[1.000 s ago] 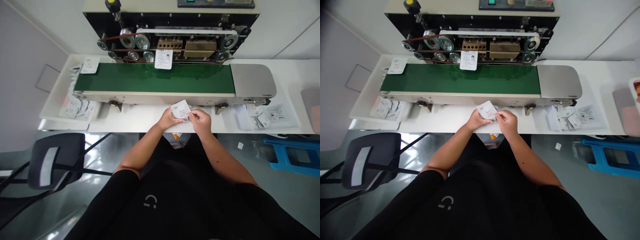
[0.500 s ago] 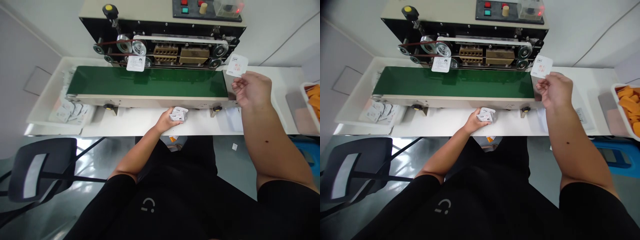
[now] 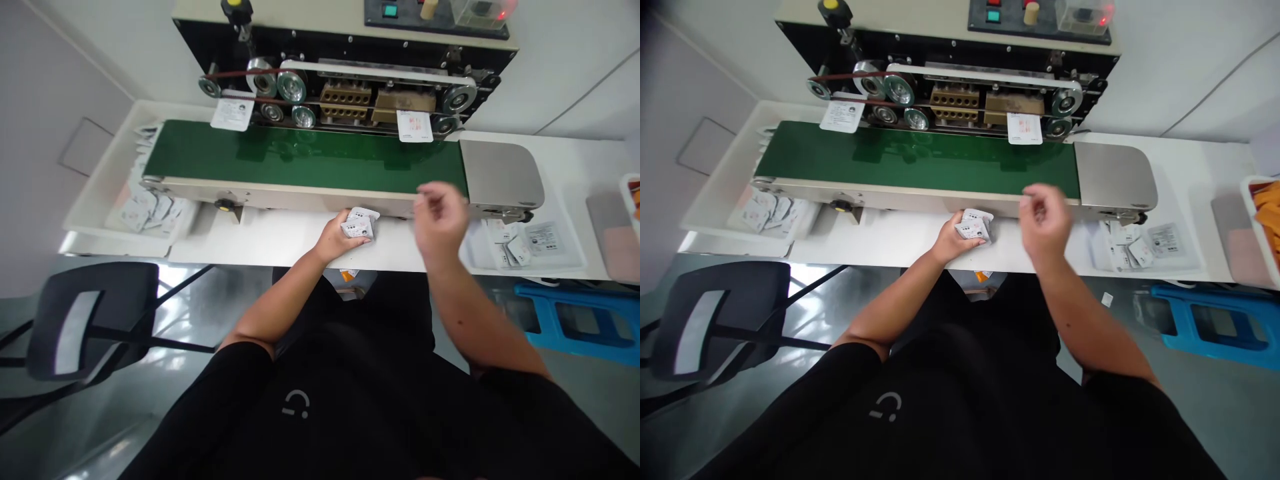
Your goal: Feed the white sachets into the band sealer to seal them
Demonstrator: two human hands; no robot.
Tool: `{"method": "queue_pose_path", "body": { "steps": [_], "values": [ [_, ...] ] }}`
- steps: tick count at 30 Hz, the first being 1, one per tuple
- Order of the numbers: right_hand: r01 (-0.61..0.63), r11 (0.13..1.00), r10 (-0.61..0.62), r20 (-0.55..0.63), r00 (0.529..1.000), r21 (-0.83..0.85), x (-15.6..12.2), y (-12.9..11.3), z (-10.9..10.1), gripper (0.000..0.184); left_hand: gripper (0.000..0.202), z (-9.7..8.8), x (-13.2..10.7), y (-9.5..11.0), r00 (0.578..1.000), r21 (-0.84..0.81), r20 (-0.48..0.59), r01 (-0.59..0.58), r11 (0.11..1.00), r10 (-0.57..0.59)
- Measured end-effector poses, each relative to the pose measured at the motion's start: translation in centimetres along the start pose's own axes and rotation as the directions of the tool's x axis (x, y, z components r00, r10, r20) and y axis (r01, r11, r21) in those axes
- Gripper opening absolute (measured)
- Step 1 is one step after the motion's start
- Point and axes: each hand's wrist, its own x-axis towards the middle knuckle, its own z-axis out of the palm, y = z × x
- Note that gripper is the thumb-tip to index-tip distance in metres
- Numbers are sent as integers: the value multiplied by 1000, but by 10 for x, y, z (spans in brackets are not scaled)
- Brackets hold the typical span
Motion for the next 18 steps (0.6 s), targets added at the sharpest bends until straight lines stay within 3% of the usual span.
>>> {"method": "queue_pose_path", "body": {
  "steps": [2, 4, 7, 10, 14, 18],
  "values": [
    [-50, 999, 47, 155, 987, 13, -42, -10, 17, 23, 75, 1, 0, 0, 1000, 34, -5, -27, 999, 27],
    [-90, 996, 88, 255, 963, -2, -63, -12, 35, 22, 72, 1, 0, 0, 998, 72, -13, -60, 996, 62],
    [-138, 990, 131, 254, 958, 11, -69, -7, 55, 18, 70, 2, 0, -1, 996, 114, -22, -82, 990, 85],
    [-264, 945, 219, 229, 948, 190, -66, -2, 61, 26, 80, 1, 1, -1, 996, 138, -23, -77, 987, 81],
    [-341, 803, 334, 104, 937, 490, -54, -4, 46, 40, 81, 1, 2, 2, 997, 169, 14, -78, 983, 76],
    [-323, 745, 412, -21, 911, 583, -3, -2, 0, 34, 71, 1, 1, 6, 999, 199, 27, -25, 980, 20]
  ]
}}
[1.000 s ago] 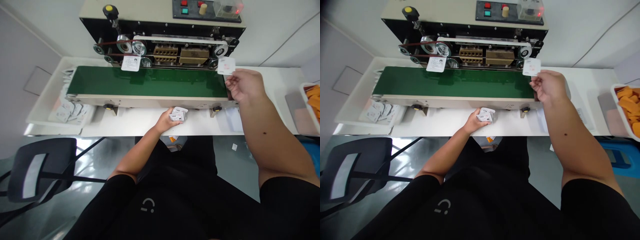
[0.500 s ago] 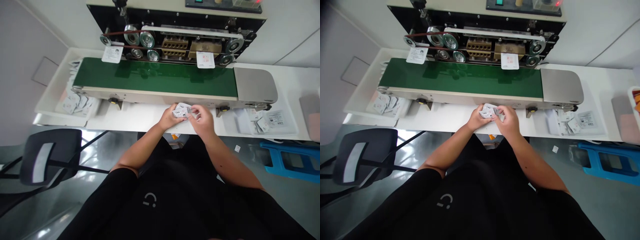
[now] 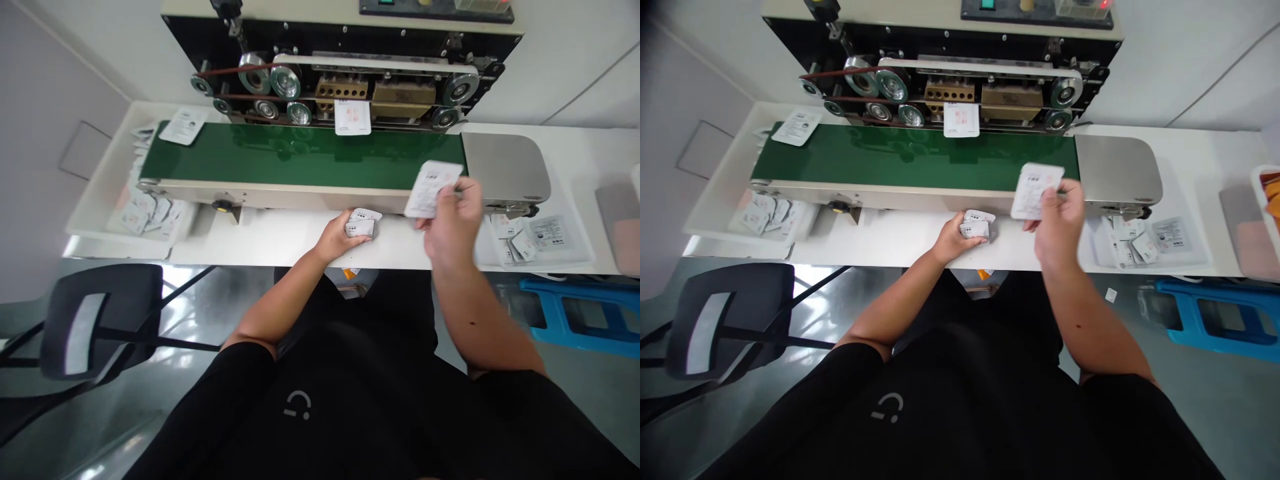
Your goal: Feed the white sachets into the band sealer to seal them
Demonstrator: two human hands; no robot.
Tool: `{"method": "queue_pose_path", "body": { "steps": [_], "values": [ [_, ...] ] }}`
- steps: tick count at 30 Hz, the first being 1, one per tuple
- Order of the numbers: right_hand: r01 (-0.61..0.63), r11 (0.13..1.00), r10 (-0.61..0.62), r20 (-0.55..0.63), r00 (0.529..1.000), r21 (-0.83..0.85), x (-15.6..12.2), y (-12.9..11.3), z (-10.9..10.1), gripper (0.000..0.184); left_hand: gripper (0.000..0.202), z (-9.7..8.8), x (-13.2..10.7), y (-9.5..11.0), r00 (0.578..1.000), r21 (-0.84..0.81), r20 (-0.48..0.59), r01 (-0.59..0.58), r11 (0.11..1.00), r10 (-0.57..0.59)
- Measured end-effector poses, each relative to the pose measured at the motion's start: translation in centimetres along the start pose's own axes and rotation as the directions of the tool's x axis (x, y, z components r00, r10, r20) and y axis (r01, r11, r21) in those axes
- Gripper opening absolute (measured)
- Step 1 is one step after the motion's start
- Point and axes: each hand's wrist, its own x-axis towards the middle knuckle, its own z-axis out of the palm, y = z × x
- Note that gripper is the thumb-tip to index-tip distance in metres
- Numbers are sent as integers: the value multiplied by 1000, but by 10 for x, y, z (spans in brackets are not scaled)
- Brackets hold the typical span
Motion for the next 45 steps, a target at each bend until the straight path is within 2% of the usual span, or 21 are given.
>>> {"method": "queue_pose_path", "body": {
  "steps": [2, 5, 8, 11, 16, 17, 18, 20, 21, 22, 23, 25, 27, 30, 33, 35, 37, 40, 45],
  "values": [
    [-83, 996, 84, -26, 996, 15, 37, -24, -19, 26, 67, 0, 0, 1, 1000, -3, 3, 23, 1000, -23],
    [-230, 973, 227, -82, 971, -35, 88, -54, -43, 34, 64, -1, 0, 1, 999, 7, -2, 35, 999, -35],
    [-245, 961, 221, -181, 958, -126, 117, -67, -51, 34, 66, -1, 1, 2, 999, 16, -4, 41, 999, -41],
    [-294, 934, 260, -179, 949, -202, 132, -68, -35, 23, 65, -1, 1, 3, 999, 17, 3, 47, 999, -47],
    [-388, 859, 413, 5, 911, -334, 146, -67, 18, 25, 66, 0, 2, 0, 999, -15, -5, 41, 999, -41],
    [-363, 852, 403, 31, 915, -378, 142, -68, 25, 28, 65, 0, 2, -1, 999, -28, -12, 42, 999, -43],
    [-300, 859, 345, 37, 938, -414, 135, -67, 30, 31, 65, 0, 1, -3, 999, -42, -20, 44, 998, -45],
    [-61, 896, 76, 15, 997, -440, 106, -63, 32, 32, 67, 1, 1, -4, 998, -65, -36, 47, 997, -49],
    [87, 896, -96, 2, 995, -435, 85, -58, 29, 29, 69, 1, 0, -5, 998, -72, -41, 46, 996, -49],
    [234, 882, -260, -7, 966, -410, 61, -51, 26, 25, 70, 1, 0, -5, 998, -77, -44, 43, 996, -46],
    [313, 866, -320, 48, 946, -390, 36, -42, 21, 19, 70, 1, 0, -5, 998, -77, -46, 38, 996, -41],
    [323, 849, -271, 182, 945, -419, -11, -20, 14, 15, 71, 1, 1, -4, 998, -74, -48, 23, 997, -27],
    [268, 837, -122, 315, 941, -478, -44, 4, 12, 19, 70, 1, 1, -5, 999, -71, -42, 5, 997, -8],
    [208, 805, 52, 416, 908, -555, -66, 34, 19, 23, 65, 2, 1, -7, 998, -32, -57, -22, 999, 20],
    [74, 844, 146, 361, 921, -531, -64, 50, 28, 31, 61, 2, 0, -8, 995, 34, -92, -31, 999, 34],
    [-32, 887, 195, 311, 930, -460, -60, 54, 32, 37, 61, 2, -1, -7, 995, 47, -91, -39, 998, 43],
    [-84, 903, 222, 293, 930, -420, -56, 55, 33, 36, 62, 2, -1, -5, 996, 40, -76, -46, 998, 49],
    [-78, 895, 214, 271, 938, -439, -54, 55, 30, 30, 72, 1, -1, -5, 997, 17, -49, -59, 998, 60],
    [-26, 901, 131, 214, 968, -434, -57, 59, 26, 27, 93, 2, 1, -9, 994, -31, -40, -106, 994, 105]
  ]
}}
